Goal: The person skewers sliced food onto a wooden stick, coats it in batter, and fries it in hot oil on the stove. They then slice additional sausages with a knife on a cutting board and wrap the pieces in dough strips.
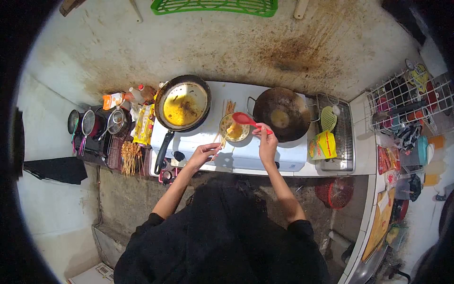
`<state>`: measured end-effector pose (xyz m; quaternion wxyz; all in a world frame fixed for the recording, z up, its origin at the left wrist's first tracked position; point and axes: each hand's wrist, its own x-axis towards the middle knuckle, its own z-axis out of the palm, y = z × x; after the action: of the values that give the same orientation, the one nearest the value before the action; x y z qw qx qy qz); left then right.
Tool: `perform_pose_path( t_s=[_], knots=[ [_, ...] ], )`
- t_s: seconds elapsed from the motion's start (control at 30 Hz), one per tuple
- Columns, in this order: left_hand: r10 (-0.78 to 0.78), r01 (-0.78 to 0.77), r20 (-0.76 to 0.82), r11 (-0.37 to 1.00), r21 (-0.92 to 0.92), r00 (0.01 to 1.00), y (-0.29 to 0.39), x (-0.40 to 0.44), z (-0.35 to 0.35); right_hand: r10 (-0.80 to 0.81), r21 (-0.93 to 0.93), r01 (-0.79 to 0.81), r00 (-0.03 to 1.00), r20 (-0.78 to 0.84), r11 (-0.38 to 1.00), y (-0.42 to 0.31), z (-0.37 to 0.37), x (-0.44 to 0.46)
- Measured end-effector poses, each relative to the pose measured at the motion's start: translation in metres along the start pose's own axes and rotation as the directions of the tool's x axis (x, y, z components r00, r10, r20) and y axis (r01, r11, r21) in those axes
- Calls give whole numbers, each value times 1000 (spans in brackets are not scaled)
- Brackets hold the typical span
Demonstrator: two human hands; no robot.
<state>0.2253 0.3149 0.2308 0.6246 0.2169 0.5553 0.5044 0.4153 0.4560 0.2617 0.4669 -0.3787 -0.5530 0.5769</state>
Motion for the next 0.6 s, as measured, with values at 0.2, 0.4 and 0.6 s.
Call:
perform_pose_path(
  t_s=[0.2,0.4,0.6],
  knots=[
    [-6,7,-22,1000,10,1000,3,-2,1,13,-70,-5,993,117,998,-3,-2,-9],
    [-3,3,0,998,68,1000,3,-2,0,-32,-66,35,999,44,997,-2,-6,-5],
    [-14,14,4,999,47,1000,5,-3,2,2,9,-2,998,57,1000,-6,-12,-11]
  ],
)
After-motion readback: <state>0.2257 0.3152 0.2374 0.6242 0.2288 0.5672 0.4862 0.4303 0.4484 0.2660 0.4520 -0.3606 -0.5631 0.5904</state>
